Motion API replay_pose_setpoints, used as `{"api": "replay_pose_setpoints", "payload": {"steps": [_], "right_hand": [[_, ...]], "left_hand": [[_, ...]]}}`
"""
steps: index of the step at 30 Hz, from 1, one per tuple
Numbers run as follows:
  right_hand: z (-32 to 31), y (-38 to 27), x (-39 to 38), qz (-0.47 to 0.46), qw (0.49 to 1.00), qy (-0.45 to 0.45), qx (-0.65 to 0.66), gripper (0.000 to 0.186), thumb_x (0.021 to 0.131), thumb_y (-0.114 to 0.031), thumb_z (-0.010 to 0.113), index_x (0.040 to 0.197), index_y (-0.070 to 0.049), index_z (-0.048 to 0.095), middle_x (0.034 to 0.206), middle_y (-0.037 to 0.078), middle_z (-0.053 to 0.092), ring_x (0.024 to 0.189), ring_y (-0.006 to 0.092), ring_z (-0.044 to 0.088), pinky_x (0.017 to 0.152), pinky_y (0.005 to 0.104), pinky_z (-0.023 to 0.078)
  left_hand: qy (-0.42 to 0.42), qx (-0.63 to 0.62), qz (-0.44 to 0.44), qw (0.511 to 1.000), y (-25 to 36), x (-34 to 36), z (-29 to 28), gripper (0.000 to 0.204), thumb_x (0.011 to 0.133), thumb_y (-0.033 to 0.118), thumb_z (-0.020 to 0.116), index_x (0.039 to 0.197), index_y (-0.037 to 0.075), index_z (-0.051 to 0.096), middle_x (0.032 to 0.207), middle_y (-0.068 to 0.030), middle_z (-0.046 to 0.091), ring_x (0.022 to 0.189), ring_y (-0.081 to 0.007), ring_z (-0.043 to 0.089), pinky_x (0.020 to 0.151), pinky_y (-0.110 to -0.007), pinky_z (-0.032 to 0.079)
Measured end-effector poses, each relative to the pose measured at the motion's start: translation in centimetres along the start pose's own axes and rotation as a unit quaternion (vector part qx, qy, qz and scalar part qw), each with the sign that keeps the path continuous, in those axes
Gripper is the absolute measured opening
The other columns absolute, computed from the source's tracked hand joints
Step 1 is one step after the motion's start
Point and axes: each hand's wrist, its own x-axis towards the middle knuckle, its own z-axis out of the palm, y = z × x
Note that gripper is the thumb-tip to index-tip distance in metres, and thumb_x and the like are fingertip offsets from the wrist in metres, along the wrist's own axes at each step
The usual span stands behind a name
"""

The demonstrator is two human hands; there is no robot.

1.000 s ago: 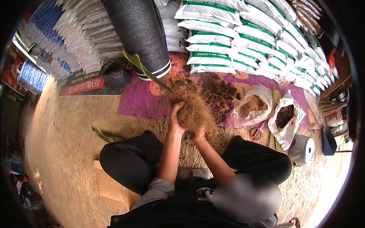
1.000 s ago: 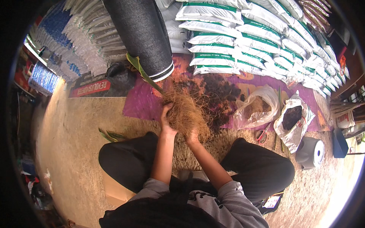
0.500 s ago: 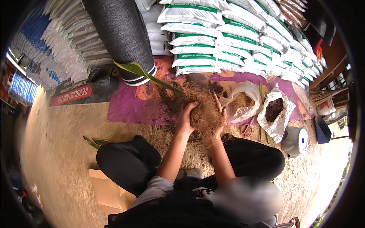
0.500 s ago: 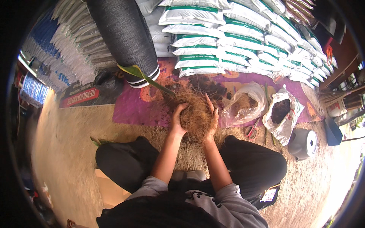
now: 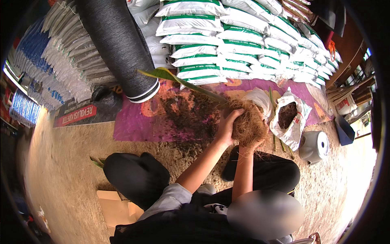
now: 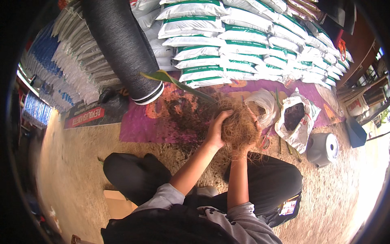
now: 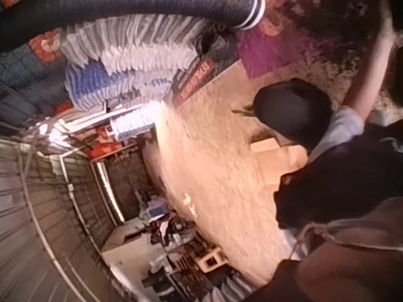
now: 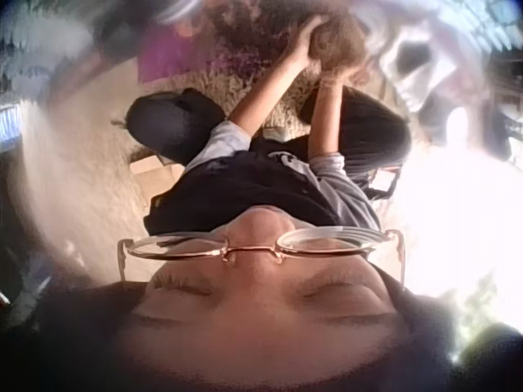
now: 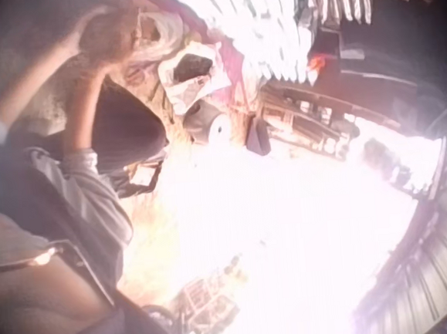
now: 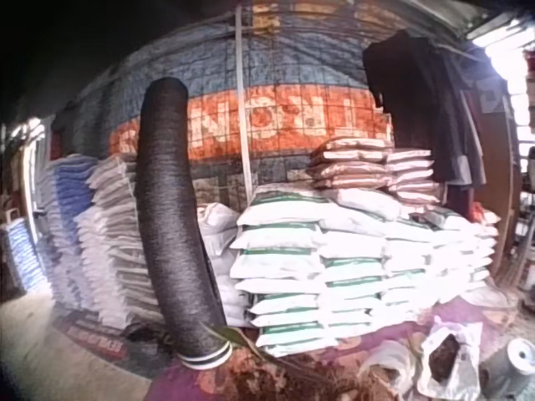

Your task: The person sits on the floor and wraps a plant's root ball with coir fiber by hand. They repeatedly pull strands from a nearby bag, wrap them around the roots, and tuck them in to form a compact bundle. The person then places the wrapped root ball into a cardboard box.

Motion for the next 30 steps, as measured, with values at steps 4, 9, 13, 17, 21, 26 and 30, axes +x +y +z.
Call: {"api": "replay_pose_setpoints", "payload": {"steps": [4, 9, 13, 17, 21, 26, 30], "right_hand": [[1.3, -1.2, -0.5, -0.042, 0.998, 0.040, -0.010, 0.051, 0.081, -0.033, 0.045, 0.120, 0.000, 0.046, 0.115, 0.015, 0.052, 0.107, 0.0275, 0.049, 0.096, 0.0410, 0.038], [1.5, 1.6, 0.4, -0.089, 0.899, 0.133, -0.409, 0.054, 0.083, -0.037, 0.041, 0.120, 0.001, 0.048, 0.120, 0.014, 0.051, 0.111, 0.0262, 0.048, 0.098, 0.0377, 0.037], [1.2, 5.7, -0.6, 0.000, 0.864, 0.095, -0.495, 0.057, 0.089, -0.042, 0.041, 0.117, 0.006, 0.052, 0.120, 0.015, 0.053, 0.112, 0.0233, 0.049, 0.097, 0.0339, 0.036], [-1.4, 8.6, -2.3, 0.125, 0.865, 0.063, -0.482, 0.056, 0.091, -0.039, 0.042, 0.128, 0.003, 0.042, 0.126, 0.015, 0.047, 0.114, 0.0215, 0.046, 0.098, 0.0325, 0.034], [-2.8, 10.7, -3.6, 0.202, 0.828, 0.042, -0.521, 0.050, 0.092, -0.032, 0.042, 0.130, 0.001, 0.040, 0.130, 0.014, 0.044, 0.118, 0.0212, 0.043, 0.099, 0.0330, 0.032], [-5.1, 12.3, -4.7, 0.246, 0.785, 0.030, -0.568, 0.047, 0.090, -0.017, 0.045, 0.132, 0.001, 0.037, 0.131, 0.013, 0.043, 0.120, 0.0204, 0.040, 0.100, 0.0331, 0.031], [-6.3, 14.4, -5.8, 0.205, 0.719, -0.029, -0.664, 0.044, 0.088, -0.016, 0.043, 0.129, 0.002, 0.039, 0.126, 0.017, 0.045, 0.118, 0.0246, 0.042, 0.097, 0.0335, 0.033]], "left_hand": [[-0.018, 0.024, -0.004, 1.000, -0.7, 0.2, 1.6, 0.023, 0.082, 0.017, 0.058, 0.100, 0.002, 0.055, 0.092, -0.0083, 0.061, 0.084, -0.0164, 0.062, 0.075, -0.032, 0.054], [-0.025, 0.007, -0.078, 0.997, 0.7, 0.7, -1.9, 0.033, 0.083, 0.027, 0.054, 0.105, 0.002, 0.056, 0.095, -0.0094, 0.061, 0.087, -0.0172, 0.061, 0.074, -0.031, 0.054], [0.011, -0.078, -0.064, 0.995, 3.0, 0.8, -9.3, 0.034, 0.082, 0.029, 0.056, 0.101, 0.001, 0.059, 0.093, -0.0096, 0.064, 0.081, -0.0179, 0.063, 0.069, -0.031, 0.055], [-0.010, -0.109, -0.057, 0.992, 4.4, -0.2, -15.4, 0.035, 0.084, 0.030, 0.050, 0.104, 0.002, 0.058, 0.095, -0.0092, 0.064, 0.083, -0.0195, 0.062, 0.072, -0.034, 0.053], [0.041, -0.126, -0.049, 0.990, 4.6, -1.6, -19.9, 0.038, 0.085, 0.031, 0.048, 0.109, 0.002, 0.056, 0.097, -0.0102, 0.063, 0.085, -0.0216, 0.062, 0.074, -0.036, 0.053], [0.122, -0.134, -0.049, 0.982, 4.8, -2.6, -21.3, 0.036, 0.086, 0.029, 0.049, 0.109, 0.002, 0.055, 0.093, -0.0102, 0.063, 0.082, -0.0217, 0.063, 0.071, -0.037, 0.055], [0.056, -0.196, 0.009, 0.979, 4.3, -2.8, -24.4, 0.033, 0.087, 0.027, 0.048, 0.107, 0.003, 0.056, 0.093, -0.0100, 0.062, 0.080, -0.0208, 0.063, 0.067, -0.034, 0.055]]}}
